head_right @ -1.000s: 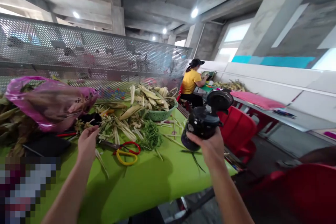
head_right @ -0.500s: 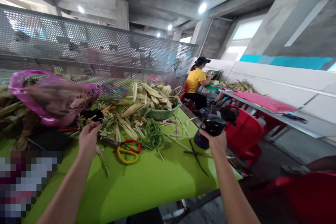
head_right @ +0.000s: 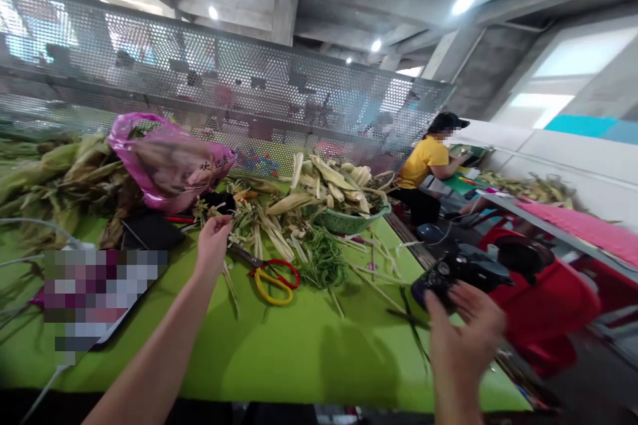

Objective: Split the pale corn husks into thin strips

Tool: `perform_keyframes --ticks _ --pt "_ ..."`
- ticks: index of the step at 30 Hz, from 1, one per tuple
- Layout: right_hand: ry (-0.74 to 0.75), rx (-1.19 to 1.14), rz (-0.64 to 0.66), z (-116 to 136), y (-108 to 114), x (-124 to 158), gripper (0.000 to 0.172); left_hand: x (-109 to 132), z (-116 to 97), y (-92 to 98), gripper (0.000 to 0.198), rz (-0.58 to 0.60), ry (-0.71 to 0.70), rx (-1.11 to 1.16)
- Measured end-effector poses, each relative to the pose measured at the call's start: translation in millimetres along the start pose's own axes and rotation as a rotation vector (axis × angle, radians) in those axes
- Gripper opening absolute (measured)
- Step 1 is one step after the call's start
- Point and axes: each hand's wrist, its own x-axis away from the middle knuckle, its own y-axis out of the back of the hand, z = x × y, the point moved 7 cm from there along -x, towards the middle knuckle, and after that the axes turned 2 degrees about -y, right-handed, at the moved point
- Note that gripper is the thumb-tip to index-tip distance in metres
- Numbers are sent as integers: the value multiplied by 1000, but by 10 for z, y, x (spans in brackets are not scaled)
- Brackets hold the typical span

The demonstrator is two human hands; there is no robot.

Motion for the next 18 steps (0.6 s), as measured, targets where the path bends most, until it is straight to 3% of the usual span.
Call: perform_keyframes --ticks 4,7,10,14,16,18 --pt "567 78 643 982 -884 661 42 4 -5 17 19 -2 -6 -7" --pt "785 233 905 1135 -1407 974 36 -3 16 48 20 -11 -1 -1" --pt "790 419 872 824 -1646 808 31 -16 28 48 19 -15 7 0" --pt "599 626 675 397 -1599 257 28 -4 -24 -17 16 15 -5 -22" --pt "591 532 660 499 -1567 147 36 43 -93 -103 15 114 -35 -120" --pt "598 354 676 781 -1592 176 38 142 -164 -233 15 295 -80 -332"
